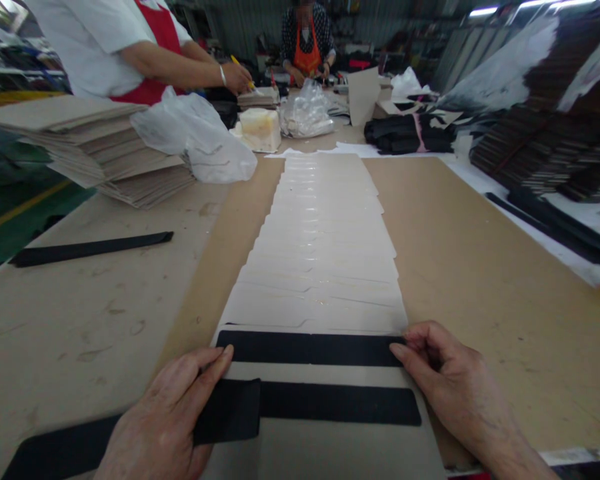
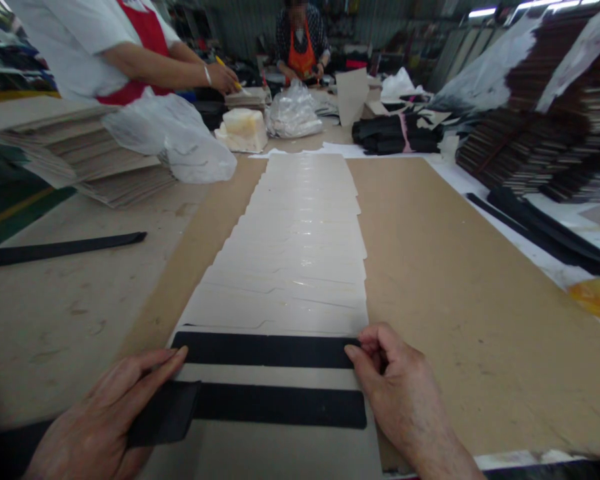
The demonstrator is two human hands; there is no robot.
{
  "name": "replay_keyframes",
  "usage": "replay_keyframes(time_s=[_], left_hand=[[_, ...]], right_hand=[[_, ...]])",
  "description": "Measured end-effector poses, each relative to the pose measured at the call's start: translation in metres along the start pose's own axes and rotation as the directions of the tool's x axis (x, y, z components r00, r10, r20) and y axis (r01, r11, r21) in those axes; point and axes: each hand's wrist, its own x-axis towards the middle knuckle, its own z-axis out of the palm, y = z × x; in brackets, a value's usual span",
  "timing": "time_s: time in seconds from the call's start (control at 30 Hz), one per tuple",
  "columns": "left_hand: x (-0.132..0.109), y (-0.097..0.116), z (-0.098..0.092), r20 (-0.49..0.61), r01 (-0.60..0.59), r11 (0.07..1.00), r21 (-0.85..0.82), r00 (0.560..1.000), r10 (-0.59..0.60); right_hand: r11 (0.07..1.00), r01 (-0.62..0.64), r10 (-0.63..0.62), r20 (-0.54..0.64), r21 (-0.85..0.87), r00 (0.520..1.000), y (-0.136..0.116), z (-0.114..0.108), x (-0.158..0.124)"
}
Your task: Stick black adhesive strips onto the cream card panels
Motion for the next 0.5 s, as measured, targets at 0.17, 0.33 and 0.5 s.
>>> replay_keyframes(time_s=[0.17, 0.33, 0.5], left_hand=[[0.006, 0.004, -0.006, -0.024, -0.021, 1.000, 0.006, 0.999, 0.022], [0.009, 0.010, -0.010, -0.009, 0.006, 1.000, -0.012, 1.000, -0.006], [0.021, 0.023, -0.032, 0.213, 0.119, 0.993, -0.011, 0.970, -0.114]], right_hand=[[0.993, 0.046, -0.040, 0.056, -0.108, 0.998, 0.001, -0.002, 0.001], [0.936, 0.283, -0.285, 0.022, -0.210, 0.958, 0.009, 0.000, 0.000], [0.725, 0.532, -0.519, 0.161, -0.437, 0.839, 0.007, 0.002, -0.006]])
